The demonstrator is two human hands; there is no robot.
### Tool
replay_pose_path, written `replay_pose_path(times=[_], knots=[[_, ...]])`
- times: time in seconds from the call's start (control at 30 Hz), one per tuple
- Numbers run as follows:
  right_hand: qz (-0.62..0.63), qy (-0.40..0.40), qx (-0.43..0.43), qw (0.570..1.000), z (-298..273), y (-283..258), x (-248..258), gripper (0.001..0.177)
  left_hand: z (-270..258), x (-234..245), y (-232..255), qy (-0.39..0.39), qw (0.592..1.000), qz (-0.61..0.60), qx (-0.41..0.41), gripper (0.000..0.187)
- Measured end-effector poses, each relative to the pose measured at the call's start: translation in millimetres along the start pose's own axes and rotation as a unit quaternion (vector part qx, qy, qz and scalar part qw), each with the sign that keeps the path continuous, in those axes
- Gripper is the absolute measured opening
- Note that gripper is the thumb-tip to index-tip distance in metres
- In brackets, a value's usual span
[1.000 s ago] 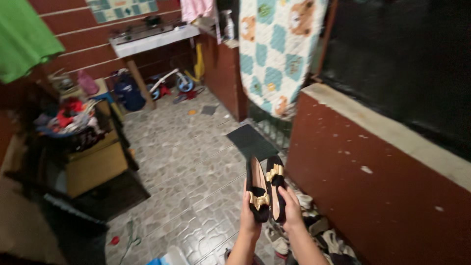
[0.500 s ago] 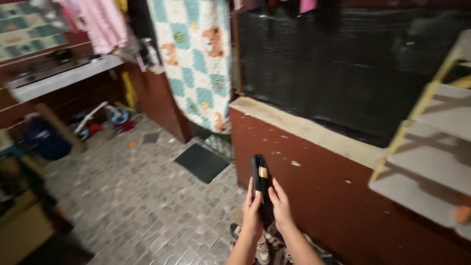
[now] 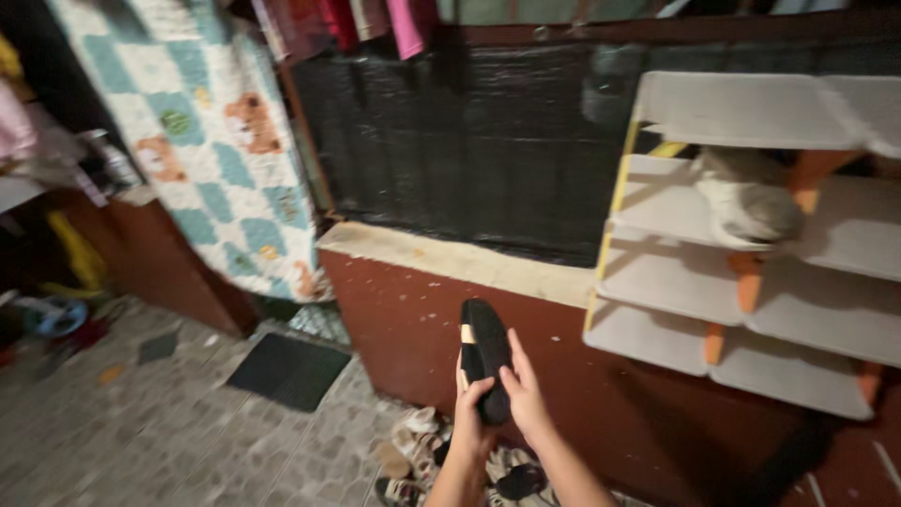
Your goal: The person picks up various shoes from a cluttered floor and places them onto a multi-tiered shoe rack. They handle sneakers, sandals, and flats, arranging them on the shelves to tidy the entryway.
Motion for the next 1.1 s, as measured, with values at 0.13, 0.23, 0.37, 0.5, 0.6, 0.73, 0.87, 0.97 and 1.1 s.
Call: replay_pose_path(times=[0.13, 0.23, 0.37, 0.5, 0.6, 0.73, 0.87, 0.97, 1.1], knots=[[-0.133, 0.074, -0.048, 0.987, 4.2, -6.2, 40.8, 0.081, 31.8, -3.2, -49.8, -0.013, 0.998, -0.032, 0.049, 0.065], [-0.153, 0.083, -0.096, 0.98, -1.4, -19.9, 65.1, 0.075, 44.7, -0.6, -83.3, -0.011, 0.996, -0.004, 0.084, 0.055], [-0.147, 0.072, -0.109, 0.98, -13.2, -61.8, 87.9, 0.077, 50.2, -20.2, -118.5, -0.025, 0.988, 0.007, 0.154, 0.049], [-0.137, 0.077, -0.026, 0.987, -21.3, -105.8, 105.9, 0.076, 32.7, -78.6, -116.8, -0.09, 0.983, 0.023, 0.159, 0.056], [-0.099, 0.123, -0.019, 0.987, -32.4, -122.7, 132.1, 0.078, 15.8, -138.0, -99.7, -0.186, 0.977, 0.044, 0.099, 0.068], [-0.117, 0.162, 0.093, 0.975, -53.6, -176.5, 159.1, 0.074, 5.2, -193.5, -97.9, -0.256, 0.958, 0.125, 0.031, 0.078], [-0.173, 0.217, 0.175, 0.945, -70.0, -237.7, 184.2, 0.073, -8.6, -244.5, -113.7, -0.288, 0.949, 0.126, 0.015, 0.082], [-0.172, 0.269, 0.181, 0.93, -82.2, -272.3, 208.7, 0.07, -22.8, -284.9, -124.6, -0.339, 0.931, 0.133, -0.001, 0.081], [-0.136, 0.312, 0.214, 0.916, -95.6, -302.3, 243.1, 0.064, -42.0, -323.5, -141.5, -0.413, 0.899, 0.132, -0.053, 0.08]])
Point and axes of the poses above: each hand's wrist, its own z-axis towards the middle knuckle, its own x-axis out of the back of the hand, y = z × x, the point moved 10 cm from there along z, towards the middle knuckle, and after that the axes turned 4 degrees about -x, right-handed, at the moved point
